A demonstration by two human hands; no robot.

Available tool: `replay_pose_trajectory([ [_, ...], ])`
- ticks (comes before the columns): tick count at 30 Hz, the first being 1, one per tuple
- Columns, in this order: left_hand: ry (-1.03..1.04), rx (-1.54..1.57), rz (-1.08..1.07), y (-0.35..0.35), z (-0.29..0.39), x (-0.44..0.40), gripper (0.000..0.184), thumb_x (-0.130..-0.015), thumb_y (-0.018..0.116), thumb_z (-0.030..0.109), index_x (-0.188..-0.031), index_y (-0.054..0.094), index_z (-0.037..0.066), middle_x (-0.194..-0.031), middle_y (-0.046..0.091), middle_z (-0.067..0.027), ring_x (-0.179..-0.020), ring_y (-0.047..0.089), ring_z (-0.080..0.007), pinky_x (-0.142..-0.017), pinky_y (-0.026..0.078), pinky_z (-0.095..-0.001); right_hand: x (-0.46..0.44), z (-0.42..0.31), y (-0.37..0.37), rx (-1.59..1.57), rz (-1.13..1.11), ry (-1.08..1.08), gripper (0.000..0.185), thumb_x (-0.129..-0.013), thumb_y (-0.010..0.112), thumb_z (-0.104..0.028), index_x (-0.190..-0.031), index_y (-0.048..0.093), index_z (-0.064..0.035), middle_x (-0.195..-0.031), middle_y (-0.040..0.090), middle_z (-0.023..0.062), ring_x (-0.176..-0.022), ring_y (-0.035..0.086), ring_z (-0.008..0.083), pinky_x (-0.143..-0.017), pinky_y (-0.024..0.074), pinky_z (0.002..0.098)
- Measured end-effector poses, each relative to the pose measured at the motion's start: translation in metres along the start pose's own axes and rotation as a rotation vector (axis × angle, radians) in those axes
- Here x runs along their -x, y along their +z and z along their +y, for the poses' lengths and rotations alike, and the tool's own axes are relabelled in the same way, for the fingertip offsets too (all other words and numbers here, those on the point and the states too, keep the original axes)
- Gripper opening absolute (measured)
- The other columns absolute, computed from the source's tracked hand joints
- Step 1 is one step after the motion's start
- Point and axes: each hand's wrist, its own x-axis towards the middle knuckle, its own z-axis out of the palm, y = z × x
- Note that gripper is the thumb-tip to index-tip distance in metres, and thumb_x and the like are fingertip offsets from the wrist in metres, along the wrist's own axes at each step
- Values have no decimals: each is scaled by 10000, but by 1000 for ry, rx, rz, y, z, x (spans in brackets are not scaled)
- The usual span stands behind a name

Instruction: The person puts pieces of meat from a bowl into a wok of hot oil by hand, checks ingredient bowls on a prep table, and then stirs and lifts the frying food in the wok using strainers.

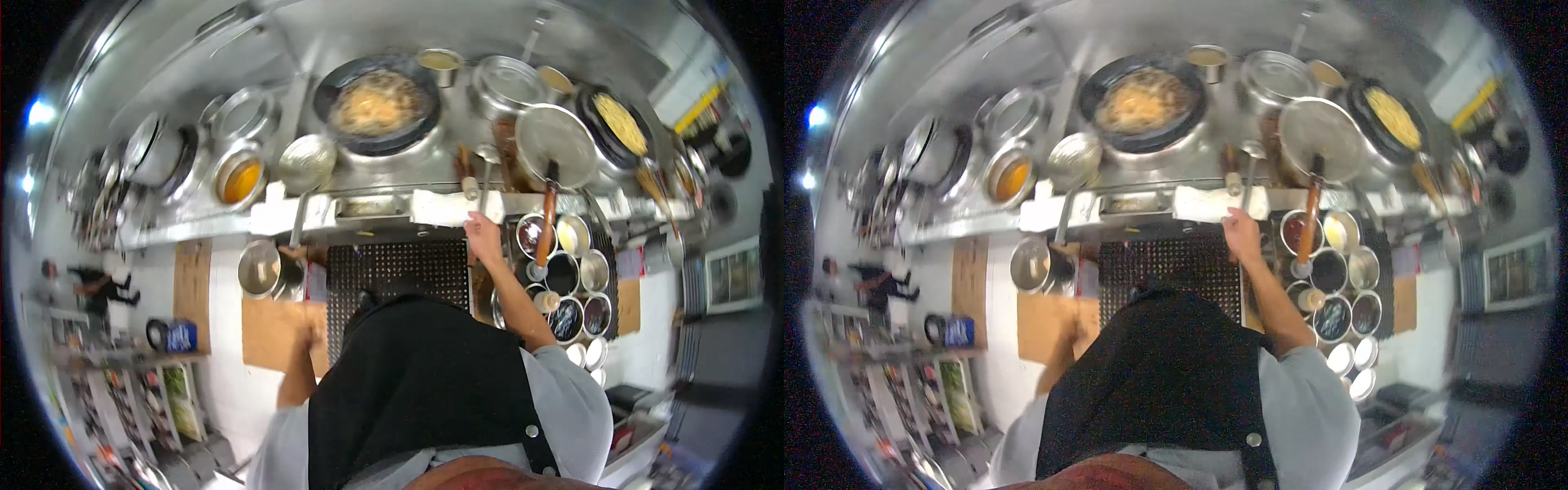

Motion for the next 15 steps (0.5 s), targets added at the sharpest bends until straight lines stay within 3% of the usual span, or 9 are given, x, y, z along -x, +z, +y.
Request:
replay_pose_trajectory([
  [2, 106, 406, 34, -2, 69, -39, 455, -1071, 458, 547, -1199, 631, 146, -887, 622, -12, -710, 579, -169, -629, 512, -349, 5, -12, 31, -209, -338, -8, 399, -945, 700, -267, -1243, 683, -3, -857, 745, 166, -779, 728, 245, -741, 571, 366],
  [4, 348, 715, 127, 5, 152, -51, 477, -1067, 468, 561, -1201, 623, 129, -965, 649, -31, -762, 613, -180, -655, 526, -358, 6, -53, 42, -163, -673, -9, 411, -949, 712, -286, -1249, 685, -6, -866, 749, 126, -735, 701, 162, -704, 561, 328],
  [5, 260, 672, 150, 11, 201, -32, 625, -1021, 552, 577, -1274, 596, 7, -973, 659, -85, -734, 613, -216, -653, 534, -367, 1, -58, 58, -154, -793, -22, 431, -939, 724, -293, -1267, 683, -16, -884, 755, 117, -717, 703, 161, -681, 562, 341],
  [6, 260, 625, 302, 21, 238, -25, 702, -1010, 564, 589, -1319, 554, -41, -983, 662, -103, -761, 629, -227, -697, 558, -362, 2, -96, 55, -55, -885, -23, 453, -949, 715, -325, -1293, 673, -33, -948, 759, 104, -737, 708, 171, -664, 565, 327],
  [8, 254, 566, 298, 15, 271, -46, 671, -1010, 578, 550, -1305, 571, -53, -1018, 664, -128, -768, 652, -225, -653, 574, -349, -3, -136, 74, -83, -1032, 33, 450, -979, 680, -357, -1318, 665, -60, -1021, 759, 93, -771, 716, 175, -650, 567, 310],
  [10, 198, 184, 225, 27, 304, -50, 488, -982, 647, 411, -1151, 642, -47, -932, 674, -117, -712, 660, -203, -554, 558, -331, -13, -164, 109, -155, -1180, 75, 461, -1007, 646, -391, -1331, 656, -64, -1097, 746, 102, -841, 726, 184, -644, 573, 304],
  [12, 177, -107, 3, 38, 303, -88, 286, -907, 709, 260, -953, 669, -20, -810, 665, -86, -654, 658, -182, -489, 536, -321, -20, -200, 175, -313, -1230, 242, 549, -1028, 608, -472, -1340, 621, -21, -1131, 722, 155, -933, 721, 214, -655, 582, 307],
  [14, 191, 220, -67, 52, 312, -64, 139, -854, 715, 151, -834, 663, 23, -699, 608, -43, -570, 590, -163, -495, 514, -317, -26, -214, 224, -281, -1194, 281, 713, -991, 568, -628, -1351, 604, -14, -1214, 698, 203, -1047, 705, 272, -713, 597, 370],
  [15, 376, 213, -132, 50, 316, -32, 95, -843, 703, 127, -828, 670, 39, -676, 580, -36, -540, 544, -159, -500, 488, -315, -28, -219, 250, -263, -1139, 310, 750, -982, 539, -675, -1342, 611, -21, -1211, 691, 222, -1086, 691, 303, -736, 600, 396],
])
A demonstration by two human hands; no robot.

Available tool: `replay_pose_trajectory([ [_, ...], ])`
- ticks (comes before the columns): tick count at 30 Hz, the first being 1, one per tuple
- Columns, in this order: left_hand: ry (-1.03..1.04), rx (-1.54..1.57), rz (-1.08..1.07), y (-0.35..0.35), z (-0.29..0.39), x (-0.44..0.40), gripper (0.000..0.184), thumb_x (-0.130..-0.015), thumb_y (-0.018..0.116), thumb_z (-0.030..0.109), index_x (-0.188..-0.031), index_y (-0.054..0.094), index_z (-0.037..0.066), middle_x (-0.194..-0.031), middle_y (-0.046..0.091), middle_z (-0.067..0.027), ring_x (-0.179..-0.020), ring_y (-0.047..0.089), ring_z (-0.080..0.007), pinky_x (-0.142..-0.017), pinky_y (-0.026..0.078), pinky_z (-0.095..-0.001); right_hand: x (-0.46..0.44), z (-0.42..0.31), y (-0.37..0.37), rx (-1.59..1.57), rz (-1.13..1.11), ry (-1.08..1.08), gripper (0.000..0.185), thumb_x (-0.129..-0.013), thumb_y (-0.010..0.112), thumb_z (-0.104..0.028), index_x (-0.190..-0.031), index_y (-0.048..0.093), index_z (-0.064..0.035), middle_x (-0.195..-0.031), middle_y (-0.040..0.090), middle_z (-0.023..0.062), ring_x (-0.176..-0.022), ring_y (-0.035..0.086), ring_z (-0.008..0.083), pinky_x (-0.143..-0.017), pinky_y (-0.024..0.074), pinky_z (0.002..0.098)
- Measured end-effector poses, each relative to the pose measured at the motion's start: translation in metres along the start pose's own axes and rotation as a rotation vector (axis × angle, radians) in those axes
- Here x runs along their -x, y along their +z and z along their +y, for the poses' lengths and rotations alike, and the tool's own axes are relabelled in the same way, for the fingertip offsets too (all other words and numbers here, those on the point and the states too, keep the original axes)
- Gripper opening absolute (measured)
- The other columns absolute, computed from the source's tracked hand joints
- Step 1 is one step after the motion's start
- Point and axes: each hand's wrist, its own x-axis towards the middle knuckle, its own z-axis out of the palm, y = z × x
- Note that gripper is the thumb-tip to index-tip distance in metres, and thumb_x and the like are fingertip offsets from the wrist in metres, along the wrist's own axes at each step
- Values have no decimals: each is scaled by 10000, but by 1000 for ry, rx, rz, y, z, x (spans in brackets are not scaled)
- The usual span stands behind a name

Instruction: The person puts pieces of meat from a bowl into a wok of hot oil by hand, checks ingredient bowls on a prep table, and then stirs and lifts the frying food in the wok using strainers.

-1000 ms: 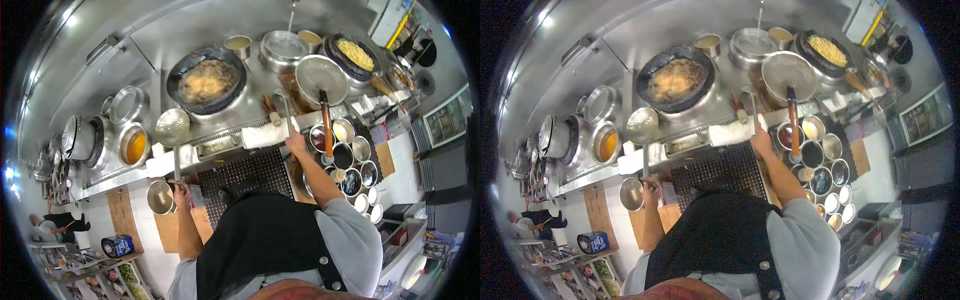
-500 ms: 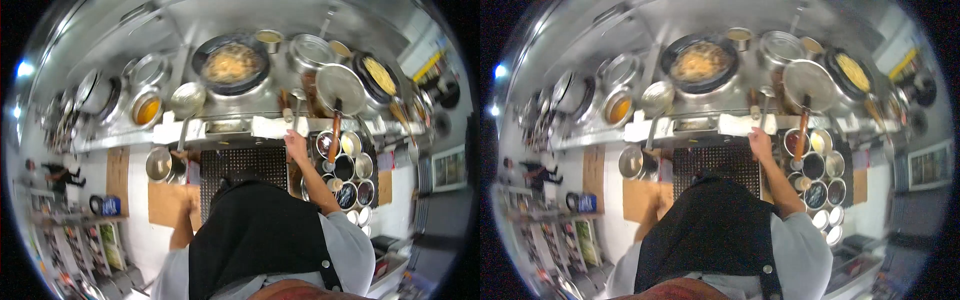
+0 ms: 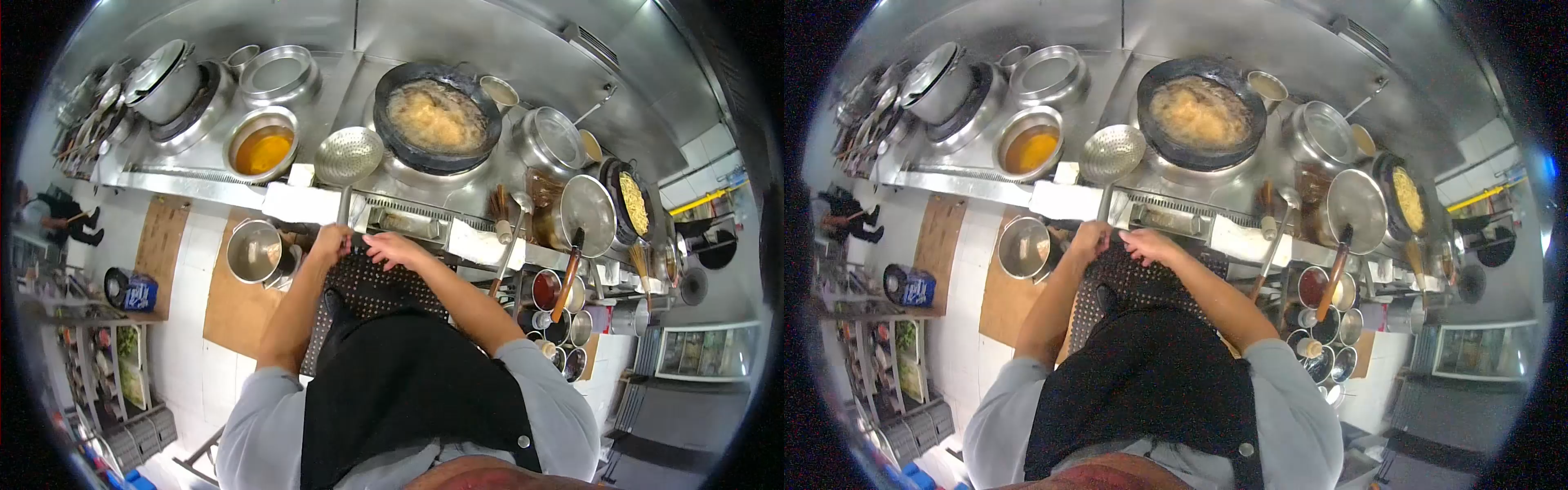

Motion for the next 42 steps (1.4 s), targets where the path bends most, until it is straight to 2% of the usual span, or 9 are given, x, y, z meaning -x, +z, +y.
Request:
replay_pose_trajectory([
  [5, -102, 413, -203, 4, 40, 54, 250, -849, 647, 68, -1081, 598, -12, -806, 631, -81, -581, 579, -169, -490, 459, -304, -26, -67, 36, -316, -250, -13, 563, -1028, 565, -543, -1152, 636, 1, -1008, 650, 113, -934, 683, 230, -732, 584, 393],
  [15, 401, -293, -528, 2, 172, 22, 643, -1010, 667, 347, -1495, 451, -17, -1195, 695, -161, -1067, 682, -202, -905, 546, -341, 26, -165, -80, -456, 808, -452, 262, -955, 651, -126, -1147, 507, -21, -936, 673, 137, -696, 708, 214, -516, 576, 356],
  [17, 276, -172, -424, -30, 138, 28, 663, -1012, 662, 332, -1539, 419, 11, -1327, 654, -192, -1207, 634, -240, -1013, 498, -367, 21, -141, -139, -41, 928, -516, 251, -942, 702, -172, -1067, 536, -30, -776, 640, 92, -624, 661, 136, -452, 500, 313],
  [22, 177, -849, 8, -138, -53, 51, 746, -893, 712, 509, -1418, 549, 5, -1239, 676, -291, -1169, 662, -409, -981, 517, -457, 23, -113, -198, 662, 1132, -203, 486, -832, 710, -197, -1238, 569, 31, -1048, 695, 328, -1055, 660, 501, -907, 512, 583],
  [27, -185, -831, 297, -230, -312, 134, 581, -881, 727, 487, -1239, 691, 30, -1149, 695, -313, -975, 720, -426, -837, 574, -503, 33, -77, -211, 799, 996, -81, 636, -846, 690, -200, -1442, 516, -65, -1092, 698, 299, -1069, 668, 457, -926, 525, 554],
  [31, -769, -379, 298, -187, -330, 232, 449, -955, 664, 456, -1223, 673, 96, -903, 688, -216, -720, 721, -383, -586, 587, -519, 38, -34, -221, 888, 1011, -142, 616, -850, 654, -173, -1429, 495, -33, -1028, 718, 277, -975, 701, 449, -865, 557, 552],
  [34, -462, -379, 253, -148, -337, 282, 292, -990, 613, 369, -1177, 648, 148, -848, 619, -137, -569, 613, -299, -501, 555, -431, 55, -18, -224, 861, 938, -99, 672, -873, 652, -183, -1497, 446, -45, -1070, 710, 281, -1012, 689, 443, -892, 544, 548],
  [40, -849, -266, 346, -88, -345, 250, 261, -976, 619, 324, -1112, 660, 105, -851, 624, -119, -589, 626, -275, -478, 544, -400, 99, 4, -224, 782, 827, -104, 649, -933, 631, -264, -1510, 440, -40, -1190, 674, 296, -1122, 646, 449, -970, 507, 545],
  [42, -343, -572, 80, -80, -320, 241, 391, -984, 607, 370, -1048, 744, 9, -962, 731, -210, -899, 692, -320, -792, 525, -432, 127, 9, -227, 764, 833, -221, 664, -955, 629, -399, -1487, 471, -35, -1268, 641, 301, -1184, 613, 455, -1035, 481, 507],
])
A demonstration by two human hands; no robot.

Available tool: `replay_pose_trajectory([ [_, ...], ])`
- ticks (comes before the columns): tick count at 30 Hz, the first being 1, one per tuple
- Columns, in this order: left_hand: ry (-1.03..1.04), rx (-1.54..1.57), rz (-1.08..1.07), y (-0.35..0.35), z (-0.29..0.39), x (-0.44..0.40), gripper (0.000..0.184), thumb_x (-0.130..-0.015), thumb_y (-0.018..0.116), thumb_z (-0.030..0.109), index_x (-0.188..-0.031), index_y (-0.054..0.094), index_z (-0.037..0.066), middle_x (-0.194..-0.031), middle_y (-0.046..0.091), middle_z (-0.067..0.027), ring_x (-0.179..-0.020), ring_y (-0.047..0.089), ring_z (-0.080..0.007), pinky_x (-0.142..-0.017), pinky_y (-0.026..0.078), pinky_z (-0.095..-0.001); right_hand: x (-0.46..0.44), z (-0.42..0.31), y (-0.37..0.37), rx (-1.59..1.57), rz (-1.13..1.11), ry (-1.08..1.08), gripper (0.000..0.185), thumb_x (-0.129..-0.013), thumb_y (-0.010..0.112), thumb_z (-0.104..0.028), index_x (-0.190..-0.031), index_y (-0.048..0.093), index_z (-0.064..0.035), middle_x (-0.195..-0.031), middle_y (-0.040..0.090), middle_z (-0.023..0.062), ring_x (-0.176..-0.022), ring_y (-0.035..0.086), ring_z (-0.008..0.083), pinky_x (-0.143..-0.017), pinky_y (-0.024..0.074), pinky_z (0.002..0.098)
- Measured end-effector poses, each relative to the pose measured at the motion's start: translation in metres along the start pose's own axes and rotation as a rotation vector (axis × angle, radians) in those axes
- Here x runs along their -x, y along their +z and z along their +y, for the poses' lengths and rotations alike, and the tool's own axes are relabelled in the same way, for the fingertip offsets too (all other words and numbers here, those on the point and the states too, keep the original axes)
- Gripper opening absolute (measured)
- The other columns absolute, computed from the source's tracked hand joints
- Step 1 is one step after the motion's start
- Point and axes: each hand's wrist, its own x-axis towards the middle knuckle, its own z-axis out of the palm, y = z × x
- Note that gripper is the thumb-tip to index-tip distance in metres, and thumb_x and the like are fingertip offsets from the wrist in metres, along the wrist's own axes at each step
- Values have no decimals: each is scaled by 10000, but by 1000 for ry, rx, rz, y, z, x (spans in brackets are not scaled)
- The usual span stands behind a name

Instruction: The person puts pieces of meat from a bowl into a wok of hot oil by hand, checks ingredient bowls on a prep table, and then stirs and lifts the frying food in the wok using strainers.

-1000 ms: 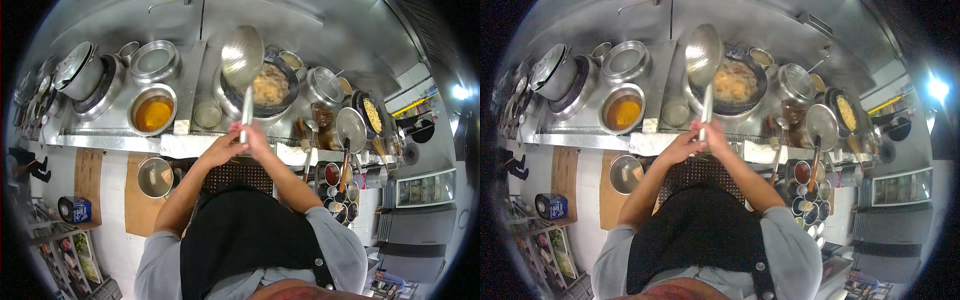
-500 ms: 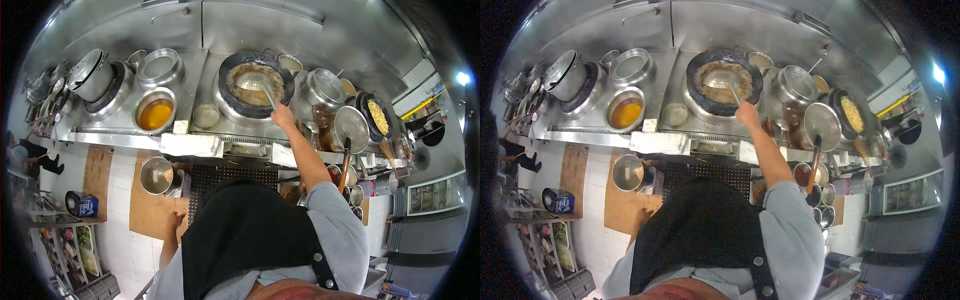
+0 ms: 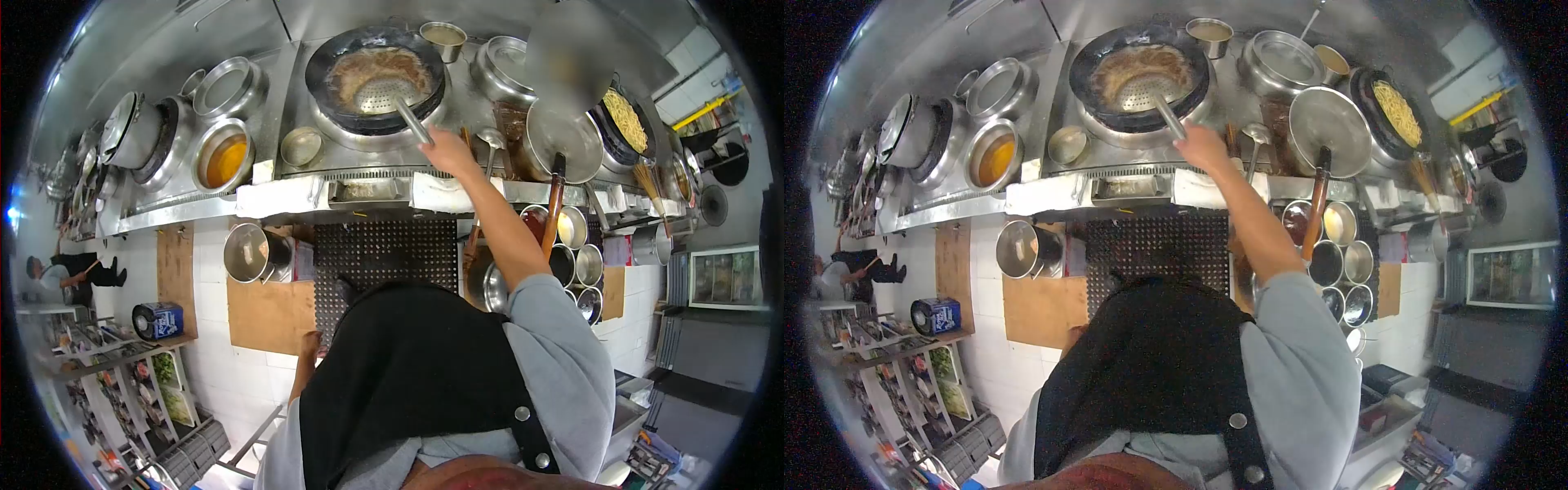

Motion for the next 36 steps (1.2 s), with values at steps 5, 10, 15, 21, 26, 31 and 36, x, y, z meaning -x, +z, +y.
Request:
replay_pose_trajectory([
  [5, -5, 96, 107, -16, 66, -19, 318, -957, 646, 320, -1132, 660, 55, -885, 665, -74, -601, 658, -198, -441, 513, -351, 149, 51, -119, 58, 536, 212, 633, -907, 723, -365, -1426, 557, -43, -1304, 635, 261, -1213, 605, 426, -1021, 484, 503],
  [10, -260, 241, 132, -21, 68, -40, 375, -976, 634, 354, -1157, 663, 27, -914, 683, -99, -608, 677, -214, -476, 546, -389, 262, 229, -79, 71, 426, 542, 620, -904, 755, -310, -1385, 544, 20, -1016, 718, 186, -912, 695, 388, -837, 560, 463],
  [15, 12, -197, -89, -25, 24, -85, 390, -982, 657, 368, -1118, 674, 3, -871, 674, -148, -605, 686, -273, -481, 559, -409, 255, 225, -57, -1253, 255, 654, 308, -985, 666, -219, -1264, 580, -123, -755, 616, 40, -634, 601, 167, -568, 509, 333],
  [21, 18, -236, -79, -32, 31, -109, 380, -832, 646, 372, -1117, 731, 137, -953, 743, -169, -897, 722, -359, -782, 554, -502, 204, 155, -73, -1182, 371, 435, 249, -980, 615, -105, -1219, 545, -101, -703, 550, 8, -527, 535, 145, -460, 460, 308],
  [26, -118, 199, -129, -56, 38, -137, 261, -976, 634, 291, -1001, 660, 33, -720, 589, -91, -568, 651, -239, -457, 536, -388, 103, 65, -101, -833, 293, 425, 144, -1002, 608, -138, -1123, 551, -83, -722, 600, 25, -506, 555, 123, -426, 443, 297],
  [31, -234, 288, 25, -110, 75, -113, 244, -976, 639, 299, -920, 647, 61, -706, 569, -71, -505, 593, -224, -455, 529, -379, -35, 24, -94, -417, 159, 344, 127, -991, 604, -150, -1093, 587, -76, -676, 592, 16, -503, 558, 119, -432, 446, 317],
  [36, 177, 8, 22, -167, -15, -150, 257, -983, 642, 307, -888, 626, 69, -696, 544, -65, -478, 570, -226, -436, 502, -382, -144, -3, -40, -416, 27, 411, 107, -984, 617, -171, -1010, 585, -72, -708, 603, 27, -528, 574, 133, -465, 471, 340],
])
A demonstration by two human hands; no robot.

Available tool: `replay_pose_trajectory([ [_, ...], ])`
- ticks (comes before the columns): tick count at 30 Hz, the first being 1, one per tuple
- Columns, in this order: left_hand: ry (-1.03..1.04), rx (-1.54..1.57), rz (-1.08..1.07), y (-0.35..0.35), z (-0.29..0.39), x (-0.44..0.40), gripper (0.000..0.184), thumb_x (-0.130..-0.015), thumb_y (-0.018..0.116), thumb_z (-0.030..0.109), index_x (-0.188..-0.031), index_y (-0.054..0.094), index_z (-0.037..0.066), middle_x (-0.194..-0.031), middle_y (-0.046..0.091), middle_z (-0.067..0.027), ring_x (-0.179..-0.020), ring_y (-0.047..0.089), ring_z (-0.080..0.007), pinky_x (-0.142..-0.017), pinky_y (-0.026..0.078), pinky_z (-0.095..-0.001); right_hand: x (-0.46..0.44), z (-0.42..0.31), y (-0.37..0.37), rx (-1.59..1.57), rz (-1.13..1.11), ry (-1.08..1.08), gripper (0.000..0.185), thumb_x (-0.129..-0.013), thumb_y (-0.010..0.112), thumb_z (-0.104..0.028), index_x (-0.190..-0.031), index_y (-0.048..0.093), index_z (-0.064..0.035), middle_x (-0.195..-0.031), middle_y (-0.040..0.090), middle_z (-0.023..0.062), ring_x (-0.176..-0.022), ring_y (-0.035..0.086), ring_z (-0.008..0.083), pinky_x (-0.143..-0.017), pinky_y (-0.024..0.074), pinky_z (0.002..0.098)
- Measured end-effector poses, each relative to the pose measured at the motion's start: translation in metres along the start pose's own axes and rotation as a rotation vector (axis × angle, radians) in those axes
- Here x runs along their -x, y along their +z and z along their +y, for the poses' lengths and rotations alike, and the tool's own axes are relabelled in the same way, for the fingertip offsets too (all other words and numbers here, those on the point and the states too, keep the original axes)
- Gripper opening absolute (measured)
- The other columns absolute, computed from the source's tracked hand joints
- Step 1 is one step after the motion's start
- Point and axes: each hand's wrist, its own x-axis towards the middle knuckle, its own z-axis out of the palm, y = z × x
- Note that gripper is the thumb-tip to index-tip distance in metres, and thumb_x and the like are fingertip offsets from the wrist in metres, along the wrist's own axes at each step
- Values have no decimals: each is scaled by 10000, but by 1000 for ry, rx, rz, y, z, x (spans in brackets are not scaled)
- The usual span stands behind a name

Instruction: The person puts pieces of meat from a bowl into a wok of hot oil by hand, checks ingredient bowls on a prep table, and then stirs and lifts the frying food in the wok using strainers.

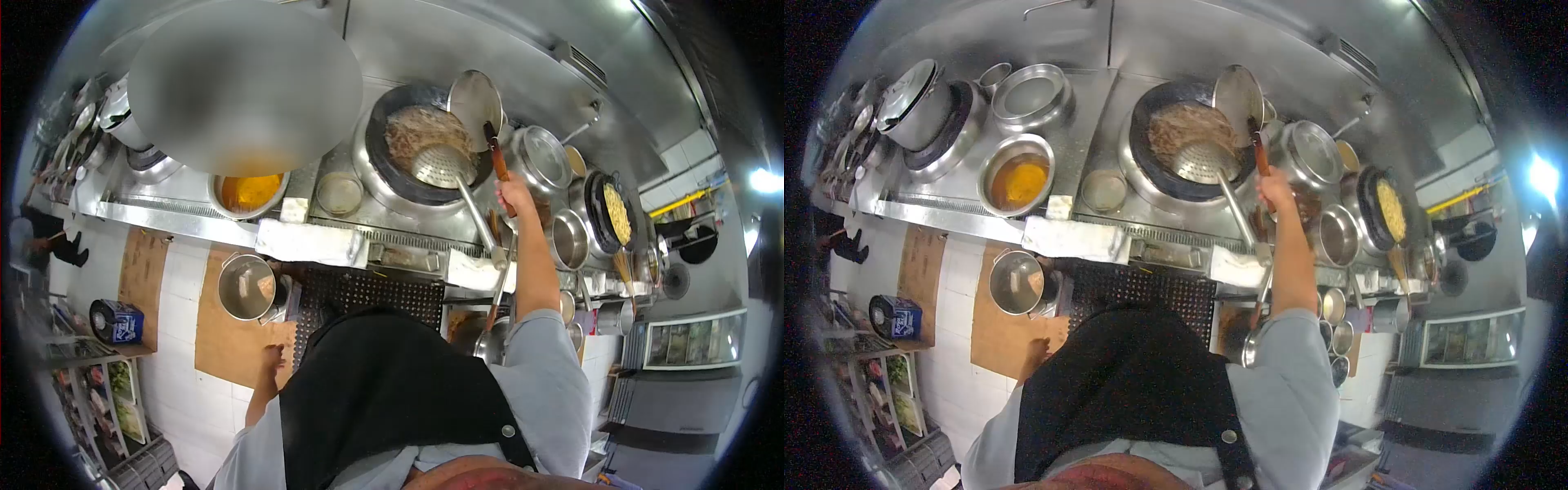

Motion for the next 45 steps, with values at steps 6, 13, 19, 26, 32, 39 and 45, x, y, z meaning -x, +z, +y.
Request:
replay_pose_trajectory([
  [6, -727, 475, 242, -53, -29, 17, 227, -979, 645, 264, -896, 618, 55, -655, 516, -79, -459, 526, -237, -399, 452, -384, -12, -34, 77, -384, -257, 50, 106, -963, 661, -172, -990, 579, -110, -696, 578, 4, -497, 523, 129, -434, 451, 319],
  [13, -691, 455, 194, -73, -6, -28, 232, -950, 678, 272, -999, 634, 49, -726, 561, -77, -507, 550, -228, -432, 447, -363, 79, -61, 148, -717, -395, 93, 252, -996, 652, -217, -1181, 548, -82, -746, 557, 1, -555, 536, 118, -484, 472, 306],
  [19, -515, 546, 131, -32, 54, -60, 293, -948, 682, 278, -1124, 637, 48, -815, 613, -69, -573, 593, -209, -478, 466, -347, 116, -77, 164, -1026, -439, 198, 305, -1038, 619, -228, -1284, 529, -71, -767, 538, -16, -556, 502, 97, -480, 444, 266],
  [26, -405, 469, 134, -2, 85, -51, 294, -951, 676, 286, -1122, 626, 52, -851, 610, -72, -607, 611, -217, -455, 470, -348, 129, -52, 84, -1303, -562, 116, 353, -1024, 637, -238, -1316, 533, -68, -776, 540, -25, -578, 492, 94, -516, 415, 280],
  [32, -460, 501, 222, 69, 55, 27, 316, -973, 639, 365, -1166, 625, 115, -932, 587, -78, -757, 641, -258, -577, 526, -351, 151, 8, -74, -908, -269, -159, 217, -944, 619, -70, -1137, 522, -94, -791, 559, 25, -546, 522, 115, -451, 420, 275],
  [39, -320, -15, 7, 188, 23, 131, 309, -982, 643, 341, -1190, 672, 115, -946, 648, -77, -770, 660, -273, -629, 557, -388, 69, 154, -121, 18, 251, -391, 302, -841, 614, -139, -1116, 648, -18, -903, 712, 237, -706, 701, 347, -647, 556, 455],
  [45, -187, -304, -33, 218, 34, 182, 286, -986, 642, 323, -1167, 694, 108, -929, 674, -78, -739, 662, -271, -622, 558, -377, 64, 207, -133, 156, 347, -205, 580, -799, 608, -133, -1374, 639, -69, -1138, 729, 236, -940, 724, 362, -859, 554, 438],
])
